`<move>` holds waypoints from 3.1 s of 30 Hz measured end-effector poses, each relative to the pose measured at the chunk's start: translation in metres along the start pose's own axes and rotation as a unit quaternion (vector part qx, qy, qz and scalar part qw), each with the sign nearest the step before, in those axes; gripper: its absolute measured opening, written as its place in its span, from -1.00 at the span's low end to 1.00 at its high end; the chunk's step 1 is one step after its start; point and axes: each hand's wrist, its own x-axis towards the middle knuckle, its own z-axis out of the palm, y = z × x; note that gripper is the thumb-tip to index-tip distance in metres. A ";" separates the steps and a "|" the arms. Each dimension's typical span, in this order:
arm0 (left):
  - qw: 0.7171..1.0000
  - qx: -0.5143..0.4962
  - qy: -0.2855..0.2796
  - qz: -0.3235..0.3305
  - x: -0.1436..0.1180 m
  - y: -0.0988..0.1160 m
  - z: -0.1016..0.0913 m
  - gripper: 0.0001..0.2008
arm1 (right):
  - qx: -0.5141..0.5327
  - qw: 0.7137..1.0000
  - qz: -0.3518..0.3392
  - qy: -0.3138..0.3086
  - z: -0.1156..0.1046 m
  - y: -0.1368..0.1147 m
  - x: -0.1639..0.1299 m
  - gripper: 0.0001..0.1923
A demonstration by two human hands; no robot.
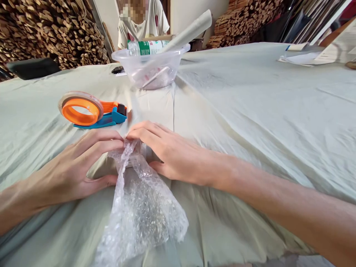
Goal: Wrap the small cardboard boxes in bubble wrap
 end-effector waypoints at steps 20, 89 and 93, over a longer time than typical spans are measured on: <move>0.982 -0.120 0.116 -0.091 0.008 0.024 0.011 -0.82 | 0.022 0.998 -0.049 0.036 -0.003 -0.002 -0.001 -0.87; 0.993 -0.037 0.025 -0.113 -0.004 0.030 0.010 -0.38 | 0.182 0.974 0.124 0.051 -0.005 -0.013 0.005 -0.67; 0.980 -0.081 0.007 -0.181 -0.003 0.033 0.013 -0.43 | 0.192 0.973 0.126 0.040 -0.005 -0.010 0.005 -0.72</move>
